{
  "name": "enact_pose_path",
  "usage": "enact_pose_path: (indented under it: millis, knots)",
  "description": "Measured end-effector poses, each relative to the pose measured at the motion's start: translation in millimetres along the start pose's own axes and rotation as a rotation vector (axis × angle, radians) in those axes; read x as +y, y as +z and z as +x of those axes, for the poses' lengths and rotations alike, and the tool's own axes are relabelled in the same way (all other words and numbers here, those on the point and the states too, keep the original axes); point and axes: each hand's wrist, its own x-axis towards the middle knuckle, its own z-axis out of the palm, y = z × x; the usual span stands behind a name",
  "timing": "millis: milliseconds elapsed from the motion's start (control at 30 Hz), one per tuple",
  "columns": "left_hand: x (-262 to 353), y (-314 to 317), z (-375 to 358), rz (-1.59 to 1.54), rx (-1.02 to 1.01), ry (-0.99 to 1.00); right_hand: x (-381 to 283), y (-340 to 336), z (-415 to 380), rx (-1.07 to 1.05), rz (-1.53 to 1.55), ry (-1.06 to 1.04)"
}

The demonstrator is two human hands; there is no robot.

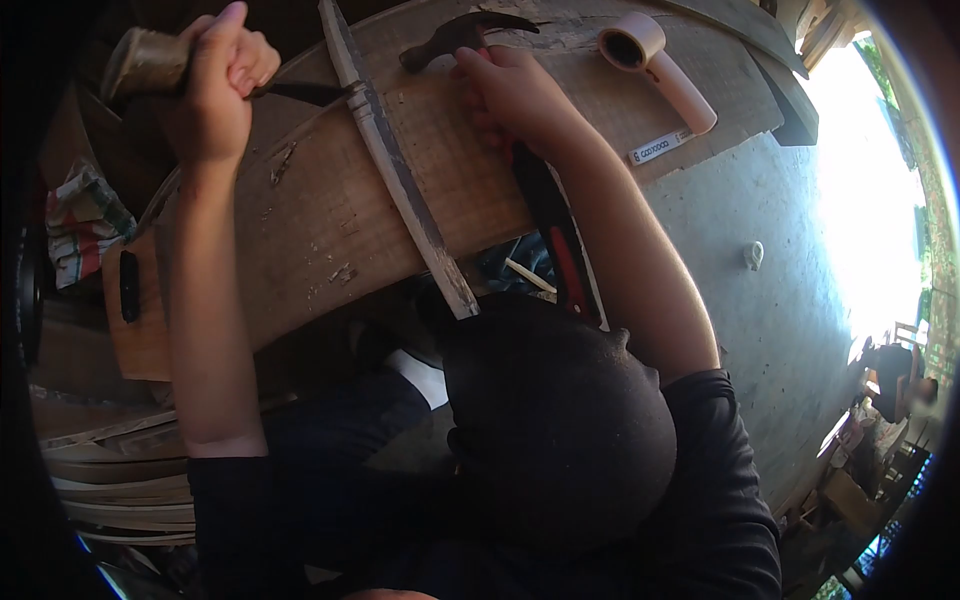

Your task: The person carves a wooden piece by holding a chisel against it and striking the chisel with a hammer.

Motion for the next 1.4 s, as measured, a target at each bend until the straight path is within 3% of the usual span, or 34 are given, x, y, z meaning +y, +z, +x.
enact_pose_path:
  millis: [167,267,367,433,633,733,833,900,967,1000,1100,1233,1300,1400]
  knots:
    - [15,-1,0,0.316,-0.083,-0.045,1,-3,2,-0.019,-0.04,-0.005]
    - [20,18,0,0.252,-0.041,0.127,0,-1,2,-0.021,0.001,-0.003]
    - [36,39,0,-0.128,-0.086,-0.075,-2,1,1,0.006,-0.009,0.017]
    - [17,39,0,-0.026,-0.121,0.069,-4,1,-1,0.004,-0.032,0.016]
    - [0,17,1,0.05,0.007,0.091,0,-2,1,-0.001,-0.045,0.006]
    - [-4,8,6,-0.149,0.051,0.069,1,-2,2,-0.021,-0.022,-0.012]
    - [-5,21,4,-0.092,0.104,0.099,-1,-1,1,-0.013,-0.037,-0.008]
    - [-19,27,7,-1.37,-0.194,-0.221,-1,-1,1,-0.004,-0.043,0.001]
    - [-6,26,6,-0.079,0.073,0.051,-3,0,-1,0.004,-0.025,0.008]
    - [3,23,6,-0.057,-0.04,0.033,-3,0,-1,0.005,-0.023,0.008]
    - [1,23,5,0.069,0.047,0.042,-2,-1,0,0.002,-0.027,0.002]
    - [7,27,-1,0.123,0.006,0.098,-1,-1,0,-0.001,-0.026,-0.011]
    - [7,32,-4,0.251,0.013,0.209,-1,-2,-1,-0.006,-0.027,-0.014]
    - [14,39,-3,0.054,0.045,0.125,-2,-1,-1,-0.008,-0.05,-0.013]
